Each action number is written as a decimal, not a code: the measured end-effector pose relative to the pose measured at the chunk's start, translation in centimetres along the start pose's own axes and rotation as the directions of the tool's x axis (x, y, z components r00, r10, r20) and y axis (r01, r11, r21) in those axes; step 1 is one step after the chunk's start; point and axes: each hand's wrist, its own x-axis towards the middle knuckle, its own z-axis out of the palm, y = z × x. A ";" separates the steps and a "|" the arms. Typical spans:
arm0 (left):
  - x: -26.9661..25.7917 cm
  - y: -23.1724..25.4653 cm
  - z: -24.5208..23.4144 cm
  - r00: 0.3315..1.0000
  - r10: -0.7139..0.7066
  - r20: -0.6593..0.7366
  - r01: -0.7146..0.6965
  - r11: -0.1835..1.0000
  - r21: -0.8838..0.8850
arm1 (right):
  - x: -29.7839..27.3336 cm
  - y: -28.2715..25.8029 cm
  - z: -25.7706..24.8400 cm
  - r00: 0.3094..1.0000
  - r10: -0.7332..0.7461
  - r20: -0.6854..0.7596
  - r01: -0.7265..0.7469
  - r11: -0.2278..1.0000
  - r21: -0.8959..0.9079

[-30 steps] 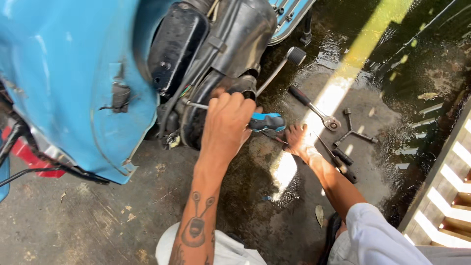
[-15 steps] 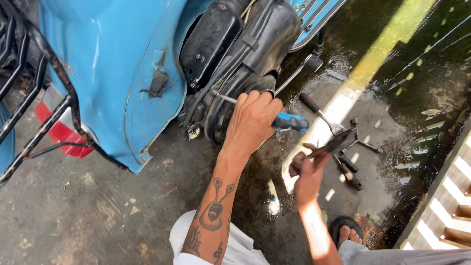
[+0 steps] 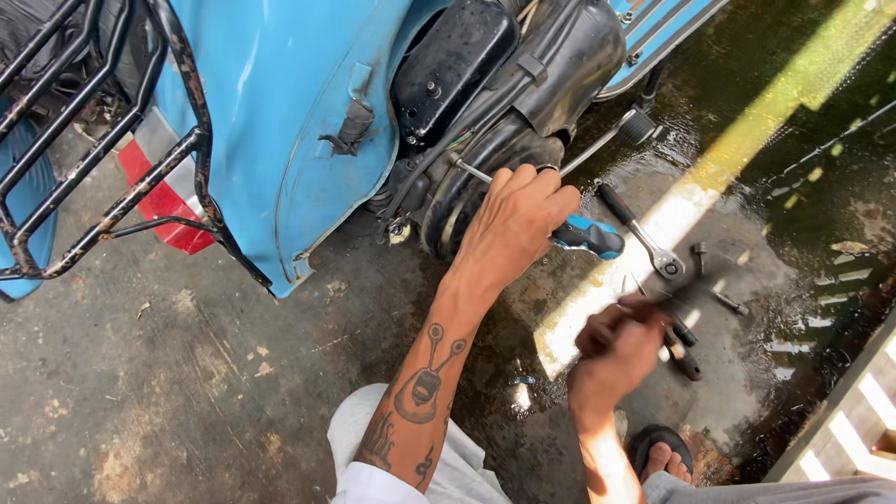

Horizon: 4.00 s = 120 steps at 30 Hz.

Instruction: The person removes a bolt from the rear wheel cover of a blue scooter using a socket wrench and ratchet. They then use a screwdriver to detach the cover and place it on the ground. Finally, they handle a small metal clip with pliers.

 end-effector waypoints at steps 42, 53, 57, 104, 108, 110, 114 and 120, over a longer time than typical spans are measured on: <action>-1.3 -1.3 0.4 0.999 0.038 0.022 -0.035 0.992 -0.118 | 0.5 5.3 -1.1 0.877 -0.160 0.454 0.206 0.977 -0.055; -1.4 -1.6 1.1 1.000 0.019 0.005 -0.018 0.994 -0.112 | 1.4 6.8 -1.5 0.891 -0.326 0.316 0.339 0.941 0.017; -1.2 -1.0 -0.1 1.000 0.023 0.008 -0.022 0.994 -0.104 | 1.1 5.7 -1.6 0.943 -0.257 0.211 0.264 0.964 -0.006; -1.4 -0.6 -0.5 0.343 -0.692 0.635 0.283 -0.568 -0.773 | 6.3 -6.4 12.4 0.735 0.564 0.377 0.352 0.158 -0.922; -1.2 0.5 0.8 0.457 -0.746 0.485 0.052 -0.522 -0.852 | 5.6 -6.0 10.6 0.701 0.274 0.658 0.713 -0.299 -0.634; -1.3 0.9 1.4 0.445 -0.739 0.506 0.061 -0.539 -0.840 | 5.9 -6.7 11.3 0.759 0.397 0.517 0.584 -0.062 -0.810; -1.5 0.6 -0.3 0.390 -0.723 0.570 0.199 -0.539 -0.819 | 9.4 -5.7 8.4 0.021 0.943 0.331 -0.815 0.208 -0.542; -2.2 0.3 0.2 0.531 -0.755 0.384 0.134 -0.373 -0.918 | 5.1 -7.5 10.9 0.627 0.268 0.731 0.731 0.121 -0.672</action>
